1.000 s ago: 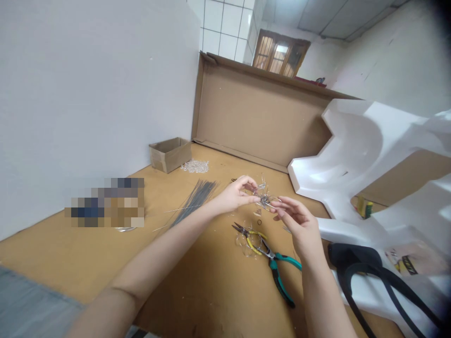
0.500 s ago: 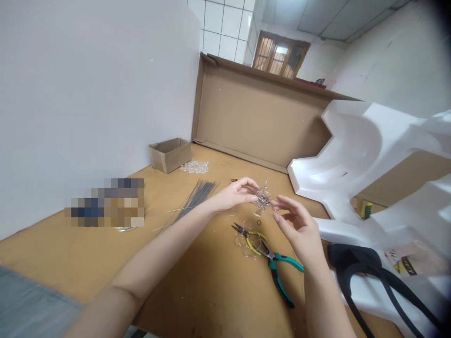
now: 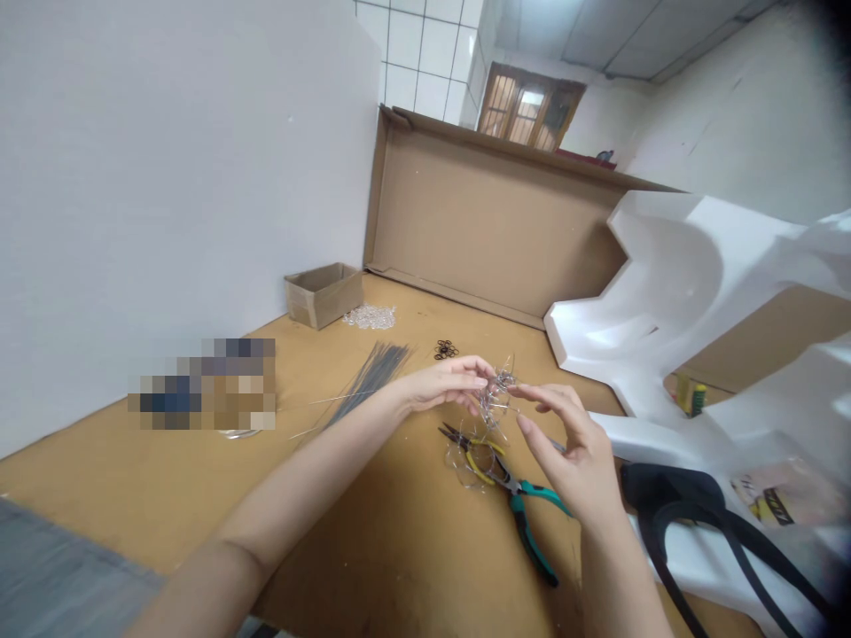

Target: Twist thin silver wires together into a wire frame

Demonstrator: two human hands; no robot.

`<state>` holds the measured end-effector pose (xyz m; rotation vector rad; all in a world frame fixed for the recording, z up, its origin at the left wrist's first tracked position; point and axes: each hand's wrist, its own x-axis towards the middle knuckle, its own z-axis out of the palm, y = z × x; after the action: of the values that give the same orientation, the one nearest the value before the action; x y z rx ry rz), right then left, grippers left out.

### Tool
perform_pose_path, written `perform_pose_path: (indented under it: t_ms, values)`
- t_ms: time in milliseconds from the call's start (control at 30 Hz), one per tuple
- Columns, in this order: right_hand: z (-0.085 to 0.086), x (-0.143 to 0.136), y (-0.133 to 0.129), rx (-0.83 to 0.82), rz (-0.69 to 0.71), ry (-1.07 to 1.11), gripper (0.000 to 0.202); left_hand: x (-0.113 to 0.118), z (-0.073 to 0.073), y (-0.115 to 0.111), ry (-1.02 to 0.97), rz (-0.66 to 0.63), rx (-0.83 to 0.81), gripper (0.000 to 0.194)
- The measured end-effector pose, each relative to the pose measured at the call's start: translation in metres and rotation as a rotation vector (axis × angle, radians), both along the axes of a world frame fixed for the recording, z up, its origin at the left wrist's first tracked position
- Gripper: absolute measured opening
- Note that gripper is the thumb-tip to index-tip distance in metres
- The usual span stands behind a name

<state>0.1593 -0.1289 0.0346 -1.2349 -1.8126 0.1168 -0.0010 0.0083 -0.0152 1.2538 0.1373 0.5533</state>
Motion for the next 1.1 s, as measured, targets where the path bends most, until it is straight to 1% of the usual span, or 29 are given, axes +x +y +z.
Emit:
perform_pose_path:
  t_ms: [133, 200, 367, 533, 667, 733, 800, 867, 967, 1033, 1100]
  values:
    - [0.0, 0.003, 0.0, 0.029, 0.024, -0.029, 0.023, 0.006, -0.009, 0.001, 0.04, -0.163, -0.107, 0.025]
    - [0.0, 0.003, 0.0, 0.026, 0.03, -0.053, 0.025, 0.007, -0.012, 0.001, 0.034, -0.204, -0.131, 0.025]
    - [-0.002, 0.001, -0.001, -0.033, 0.068, -0.052, 0.05, 0.006, -0.011, 0.004, 0.038, -0.187, -0.142, 0.024]
    - [-0.004, 0.002, 0.0, -0.047, 0.054, -0.138, 0.052, 0.004, -0.01, 0.006, 0.044, -0.188, -0.145, 0.025]
    - [-0.005, 0.002, 0.001, -0.04, 0.063, -0.073, 0.056, 0.004, -0.013, 0.007, 0.033, -0.267, -0.251, 0.03]
    - [-0.006, 0.002, 0.001, -0.028, 0.072, -0.031, 0.054, 0.006, -0.014, 0.006, 0.044, -0.324, -0.336, 0.03]
    - [-0.007, 0.004, 0.002, -0.004, 0.049, 0.006, 0.049, 0.007, -0.014, 0.004, 0.062, -0.375, -0.39, 0.027]
    - [-0.008, 0.006, 0.004, 0.015, -0.007, 0.026, 0.044, 0.009, -0.014, 0.001, 0.071, -0.397, -0.396, 0.026]
    - [-0.007, 0.009, 0.006, 0.032, -0.084, 0.011, 0.028, 0.012, -0.014, -0.002, 0.085, -0.396, -0.382, 0.026]
    - [-0.005, 0.01, 0.007, 0.056, -0.093, -0.031, 0.018, 0.013, -0.014, -0.003, 0.101, -0.396, -0.386, 0.026]
    - [-0.004, 0.01, 0.006, 0.092, -0.078, -0.109, 0.012, 0.013, -0.014, -0.003, 0.113, -0.392, -0.39, 0.026]
